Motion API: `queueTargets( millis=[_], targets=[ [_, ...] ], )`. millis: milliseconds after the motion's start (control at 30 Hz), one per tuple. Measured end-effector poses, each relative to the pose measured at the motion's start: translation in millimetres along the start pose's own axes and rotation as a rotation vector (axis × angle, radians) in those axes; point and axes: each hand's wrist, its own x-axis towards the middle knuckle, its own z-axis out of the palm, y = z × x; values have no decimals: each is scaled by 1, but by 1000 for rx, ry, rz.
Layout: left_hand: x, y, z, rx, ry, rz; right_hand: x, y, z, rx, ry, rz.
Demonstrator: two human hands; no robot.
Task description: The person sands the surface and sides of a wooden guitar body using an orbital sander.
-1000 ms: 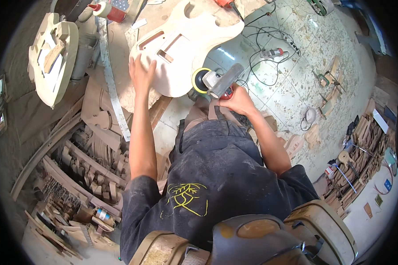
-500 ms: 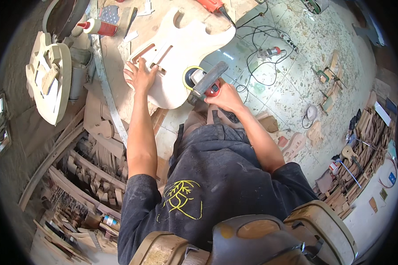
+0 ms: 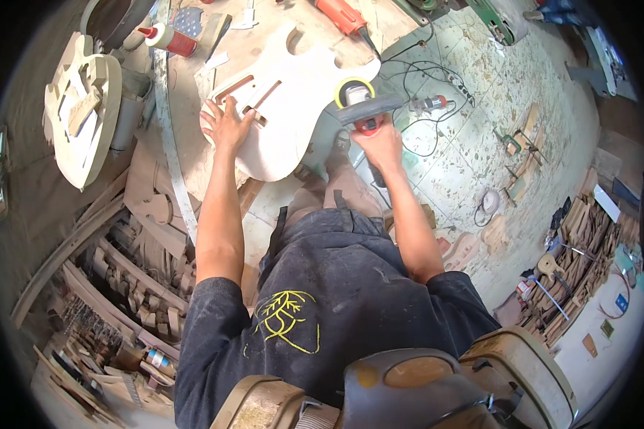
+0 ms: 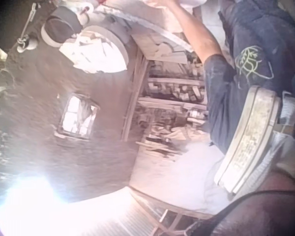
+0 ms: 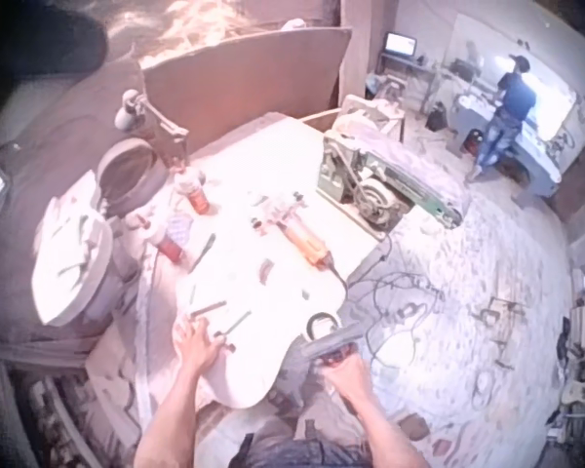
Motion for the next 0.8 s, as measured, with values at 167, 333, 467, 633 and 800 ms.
queueTargets(
  millis=[167, 333, 467, 633, 800],
  targets=[
    [0, 1, 2, 14, 18, -14, 17, 6, -30, -174, -18, -5],
    [2, -1, 6, 28, 56, -1, 38, 10, -34, -188, -77, -139],
    [3, -1, 5, 29, 37, -18, 43, -14, -33, -244, -246, -217],
    [1, 3, 6, 45, 31, -25, 44, -27, -14, -299, -480, -394],
    [1, -1, 9, 58, 54, -25, 43, -30, -12, -325, -647, -528]
  ],
)
